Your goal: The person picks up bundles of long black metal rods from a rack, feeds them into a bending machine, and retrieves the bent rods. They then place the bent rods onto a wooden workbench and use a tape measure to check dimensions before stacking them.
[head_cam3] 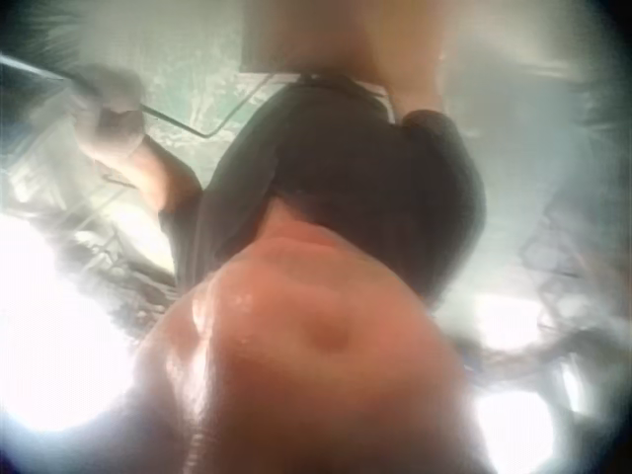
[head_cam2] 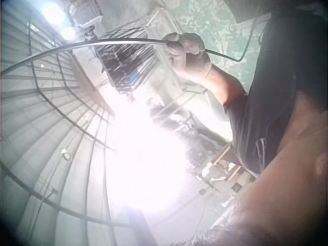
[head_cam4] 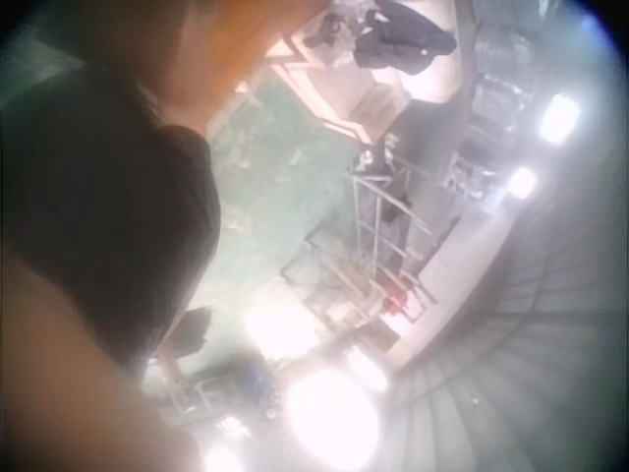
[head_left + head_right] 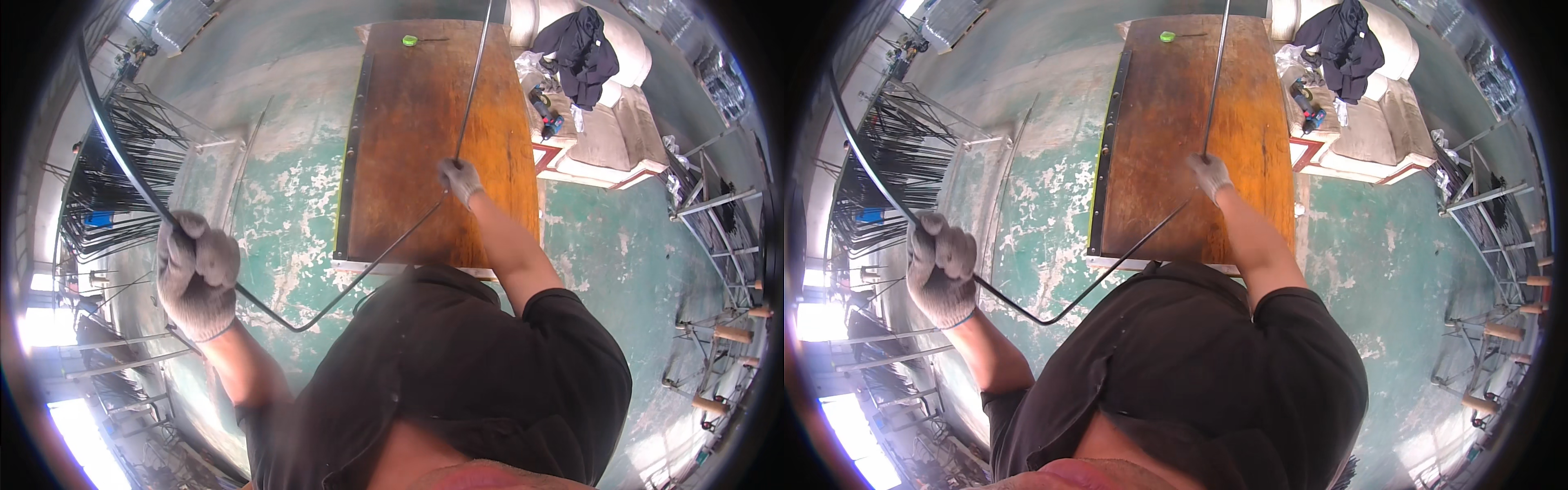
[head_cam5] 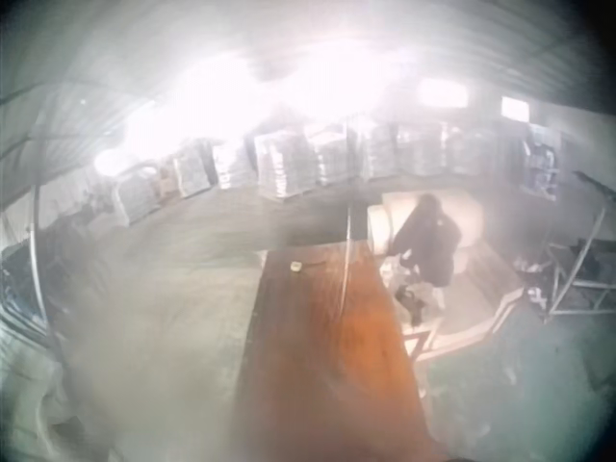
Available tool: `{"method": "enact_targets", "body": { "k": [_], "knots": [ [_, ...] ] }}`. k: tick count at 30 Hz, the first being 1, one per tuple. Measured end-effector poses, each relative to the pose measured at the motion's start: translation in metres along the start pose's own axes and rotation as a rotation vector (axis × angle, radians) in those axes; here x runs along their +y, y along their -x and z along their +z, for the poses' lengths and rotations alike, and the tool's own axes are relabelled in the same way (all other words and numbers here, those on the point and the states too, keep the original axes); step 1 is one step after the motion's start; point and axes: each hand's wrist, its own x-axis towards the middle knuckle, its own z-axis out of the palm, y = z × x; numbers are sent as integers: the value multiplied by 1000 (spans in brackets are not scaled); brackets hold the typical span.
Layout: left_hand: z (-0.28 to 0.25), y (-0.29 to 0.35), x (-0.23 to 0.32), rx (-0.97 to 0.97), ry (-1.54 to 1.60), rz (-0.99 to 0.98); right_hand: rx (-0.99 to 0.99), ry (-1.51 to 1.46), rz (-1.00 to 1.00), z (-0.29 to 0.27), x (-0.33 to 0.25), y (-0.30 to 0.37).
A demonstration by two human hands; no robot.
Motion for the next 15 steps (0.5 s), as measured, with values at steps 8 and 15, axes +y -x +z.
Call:
{"method": "enact_targets", "body": {
  "k": [8,15],
  "knots": [
    [-83,-77,-161,498,-589,-120,561,39,-80,-133,33,101],
    [-140,-26,-366,399,-903,-569,743,392,234,-165,34,175]
  ]
}}
